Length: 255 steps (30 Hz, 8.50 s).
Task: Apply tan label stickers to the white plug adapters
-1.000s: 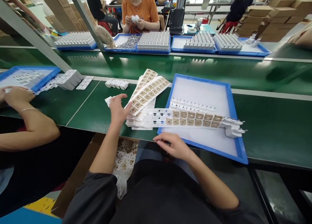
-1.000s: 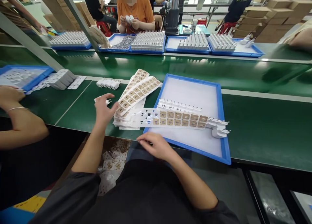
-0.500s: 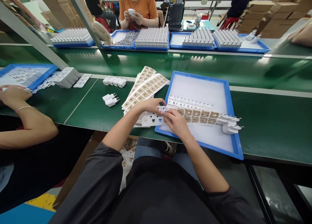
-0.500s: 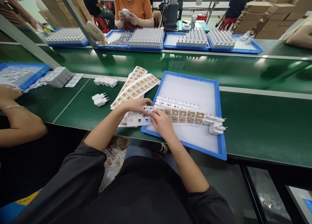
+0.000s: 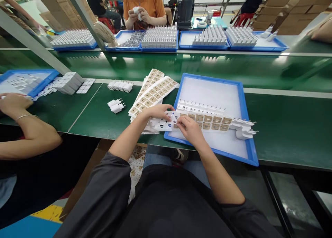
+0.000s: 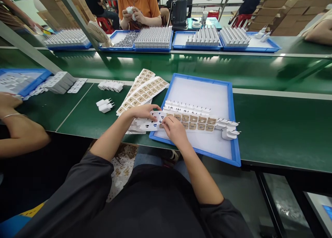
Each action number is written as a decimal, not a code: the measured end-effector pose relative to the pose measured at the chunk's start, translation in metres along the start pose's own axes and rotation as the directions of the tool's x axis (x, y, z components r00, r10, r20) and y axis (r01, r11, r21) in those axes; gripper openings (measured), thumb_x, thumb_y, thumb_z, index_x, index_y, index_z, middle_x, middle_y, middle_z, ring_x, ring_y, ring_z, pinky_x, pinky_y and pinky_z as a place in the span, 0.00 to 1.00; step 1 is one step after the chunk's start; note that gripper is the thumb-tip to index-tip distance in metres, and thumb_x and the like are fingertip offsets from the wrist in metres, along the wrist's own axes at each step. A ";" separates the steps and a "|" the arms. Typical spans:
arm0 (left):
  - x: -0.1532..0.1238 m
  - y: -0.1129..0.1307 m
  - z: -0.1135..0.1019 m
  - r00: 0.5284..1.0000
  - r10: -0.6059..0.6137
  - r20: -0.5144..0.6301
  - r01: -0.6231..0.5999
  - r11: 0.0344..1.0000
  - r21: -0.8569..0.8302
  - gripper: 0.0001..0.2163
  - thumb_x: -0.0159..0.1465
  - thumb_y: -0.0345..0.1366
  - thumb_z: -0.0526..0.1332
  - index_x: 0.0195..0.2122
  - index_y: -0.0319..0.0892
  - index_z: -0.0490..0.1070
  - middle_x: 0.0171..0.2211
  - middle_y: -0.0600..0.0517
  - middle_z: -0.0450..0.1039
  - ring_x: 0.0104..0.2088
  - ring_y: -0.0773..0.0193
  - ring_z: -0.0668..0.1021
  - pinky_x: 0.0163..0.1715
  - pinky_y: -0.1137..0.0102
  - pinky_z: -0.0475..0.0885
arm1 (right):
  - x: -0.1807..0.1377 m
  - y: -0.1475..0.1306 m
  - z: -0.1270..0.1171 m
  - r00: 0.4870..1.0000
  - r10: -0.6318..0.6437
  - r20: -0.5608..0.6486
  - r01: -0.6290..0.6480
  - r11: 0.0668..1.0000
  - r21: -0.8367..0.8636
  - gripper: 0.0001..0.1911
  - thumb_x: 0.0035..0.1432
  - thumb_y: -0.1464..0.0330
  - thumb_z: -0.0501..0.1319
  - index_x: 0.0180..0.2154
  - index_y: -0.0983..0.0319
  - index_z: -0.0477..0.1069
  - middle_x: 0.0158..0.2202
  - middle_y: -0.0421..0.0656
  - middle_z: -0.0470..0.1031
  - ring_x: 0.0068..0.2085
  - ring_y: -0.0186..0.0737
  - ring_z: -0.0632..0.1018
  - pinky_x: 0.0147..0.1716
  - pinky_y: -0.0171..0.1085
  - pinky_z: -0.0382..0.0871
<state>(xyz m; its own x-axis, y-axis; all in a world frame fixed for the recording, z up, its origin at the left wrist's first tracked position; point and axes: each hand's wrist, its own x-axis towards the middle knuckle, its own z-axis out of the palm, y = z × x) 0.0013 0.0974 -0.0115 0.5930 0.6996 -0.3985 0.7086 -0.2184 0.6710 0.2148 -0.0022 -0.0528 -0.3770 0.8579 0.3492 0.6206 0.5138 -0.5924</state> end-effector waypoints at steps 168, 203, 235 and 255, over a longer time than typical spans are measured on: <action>-0.092 0.063 0.134 0.493 0.393 -0.776 -0.526 0.845 0.094 0.22 0.65 0.31 0.67 0.60 0.52 0.72 0.52 0.46 0.79 0.53 0.55 0.80 0.54 0.59 0.77 | -0.059 -0.071 -0.039 0.901 0.380 -0.209 -0.142 0.714 0.686 0.02 0.64 0.66 0.66 0.38 0.57 0.76 0.35 0.40 0.79 0.37 0.38 0.79 0.37 0.37 0.78; -0.082 0.057 0.145 0.309 0.276 -0.910 -0.573 0.818 0.054 0.21 0.64 0.32 0.69 0.59 0.52 0.74 0.53 0.48 0.80 0.54 0.56 0.80 0.56 0.60 0.77 | -0.047 -0.077 -0.014 0.924 0.380 -0.046 -0.128 0.419 0.899 0.19 0.57 0.64 0.71 0.50 0.53 0.73 0.38 0.39 0.65 0.36 0.35 0.73 0.24 0.29 0.77; -0.072 0.051 0.150 0.048 0.512 -0.857 -0.488 0.761 0.427 0.23 0.62 0.30 0.70 0.58 0.49 0.72 0.49 0.49 0.81 0.53 0.55 0.81 0.53 0.56 0.81 | -0.045 -0.082 -0.013 0.902 0.431 -0.009 -0.110 0.250 0.962 0.04 0.59 0.64 0.63 0.37 0.56 0.74 0.32 0.38 0.65 0.29 0.34 0.69 0.23 0.33 0.68; -0.098 0.018 0.133 0.218 -0.039 -0.975 -0.346 0.931 -0.115 0.19 0.61 0.38 0.71 0.53 0.47 0.74 0.48 0.46 0.78 0.48 0.58 0.81 0.48 0.65 0.77 | -0.057 -0.080 0.016 0.981 -0.097 -0.168 0.174 0.826 0.536 0.03 0.66 0.68 0.61 0.39 0.57 0.73 0.33 0.43 0.77 0.32 0.39 0.77 0.31 0.37 0.73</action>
<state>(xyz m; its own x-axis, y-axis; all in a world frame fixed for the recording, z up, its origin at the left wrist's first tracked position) 0.0069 -0.0651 -0.0435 -0.2718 0.8244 0.4966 0.4106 -0.3674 0.8345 0.1756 -0.0927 -0.0373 -0.3146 0.7927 0.5221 0.0781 0.5698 -0.8181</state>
